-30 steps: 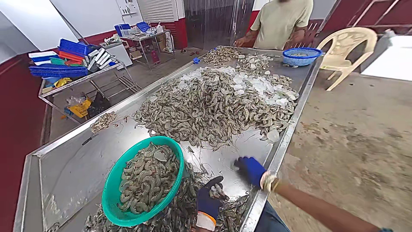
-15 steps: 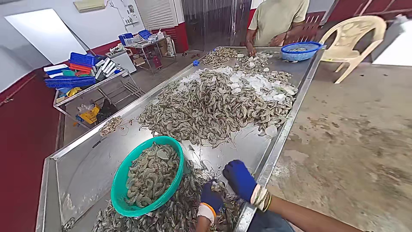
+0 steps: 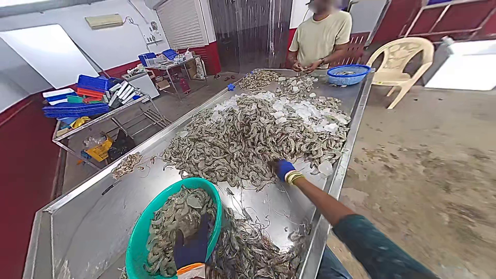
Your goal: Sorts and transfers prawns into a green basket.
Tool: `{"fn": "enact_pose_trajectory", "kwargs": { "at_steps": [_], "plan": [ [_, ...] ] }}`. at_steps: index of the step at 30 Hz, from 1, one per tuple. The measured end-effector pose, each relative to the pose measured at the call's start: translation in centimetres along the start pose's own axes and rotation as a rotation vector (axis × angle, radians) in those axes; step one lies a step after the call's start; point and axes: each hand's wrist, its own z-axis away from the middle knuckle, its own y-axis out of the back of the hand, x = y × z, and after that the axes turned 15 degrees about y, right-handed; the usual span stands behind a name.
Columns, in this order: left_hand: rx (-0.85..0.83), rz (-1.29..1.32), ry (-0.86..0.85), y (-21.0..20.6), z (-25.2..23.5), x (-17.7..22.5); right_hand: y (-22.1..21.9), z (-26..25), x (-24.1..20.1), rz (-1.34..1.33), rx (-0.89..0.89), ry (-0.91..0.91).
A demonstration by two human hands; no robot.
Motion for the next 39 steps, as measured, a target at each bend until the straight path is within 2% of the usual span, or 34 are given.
{"fn": "enact_pose_trajectory", "kwargs": {
  "at_steps": [2, 4, 6, 8, 9, 10, 12, 14, 16, 18, 20, 22, 25, 27, 28, 31, 33, 36, 37, 39],
  "plan": [
    [0.115, -0.17, 0.034, -0.4, 0.7, 0.1, -2.2, -1.1, -2.4, -0.03, 0.064, -0.054],
    [0.128, -0.301, 0.034, -0.8, 2.1, -0.1, -3.2, 0.9, -5.2, -0.05, 0.002, 0.024],
    [0.071, -0.078, 0.009, -0.7, 3.2, -0.2, -3.1, 3.8, -5.2, -0.087, -0.078, 0.227],
    [-0.16, 0.069, -0.032, 0.9, 3.8, 0.2, -1.1, 6.1, -3.5, -0.262, -0.01, 0.35],
    [-0.322, 0.044, -0.055, 3.1, 3.2, 0.2, 0.4, 7.2, -2.6, -0.315, 0.058, 0.335],
    [-0.392, 0.024, -0.066, 4.1, 3.2, -0.2, 1.9, 8.1, -2.1, -0.31, 0.092, 0.266],
    [-0.457, 0.006, -0.028, 4.5, 3.3, -1.3, 3.2, 9.0, -2.5, -0.248, 0.001, 0.072],
    [-0.527, 0.0, 0.044, 3.8, 2.6, -3.1, 1.9, 8.3, -4.0, -0.175, -0.123, -0.044],
    [-0.413, -0.151, 0.128, 2.6, 3.2, -5.1, -0.8, 7.6, -6.4, -0.101, -0.172, -0.166],
    [-0.278, -0.362, 0.182, 1.2, 3.9, -6.9, -3.6, 7.9, -7.9, -0.063, -0.092, -0.281],
    [-0.142, -0.577, 0.171, 0.5, 4.3, -8.6, -4.6, 9.8, -8.2, -0.056, -0.037, -0.34],
    [-0.058, -0.792, 0.105, 1.1, 4.1, -10.3, -4.4, 13.0, -7.5, -0.029, -0.132, -0.345],
    [-0.078, -1.273, -0.18, 2.6, 2.4, -13.5, -3.0, 17.0, -8.1, -0.063, -0.326, -0.211],
    [-0.112, -1.625, -0.252, 2.6, 1.1, -15.1, -2.6, 19.0, -11.0, -0.094, -0.374, -0.012],
    [-0.089, -1.765, -0.206, 1.8, 1.1, -15.5, -2.8, 19.6, -12.6, -0.085, -0.383, 0.073],
    [0.238, -2.112, 0.094, -1.4, 2.1, -16.3, -3.6, 20.4, -16.2, 0.077, -0.372, 0.204],
    [0.36, -2.171, 0.228, -1.5, 2.2, -16.4, -3.9, 20.5, -16.8, 0.198, -0.365, 0.284],
    [0.226, -2.053, 0.272, -0.3, 2.2, -15.4, -3.5, 20.3, -15.2, 0.24, -0.271, 0.344],
    [0.181, -1.988, 0.267, -0.4, 2.8, -14.8, -3.1, 19.7, -13.8, 0.237, -0.239, 0.314],
    [0.091, -1.854, 0.233, 0.3, 3.4, -13.6, -2.0, 18.2, -10.5, 0.235, -0.292, 0.236]
  ]
}}
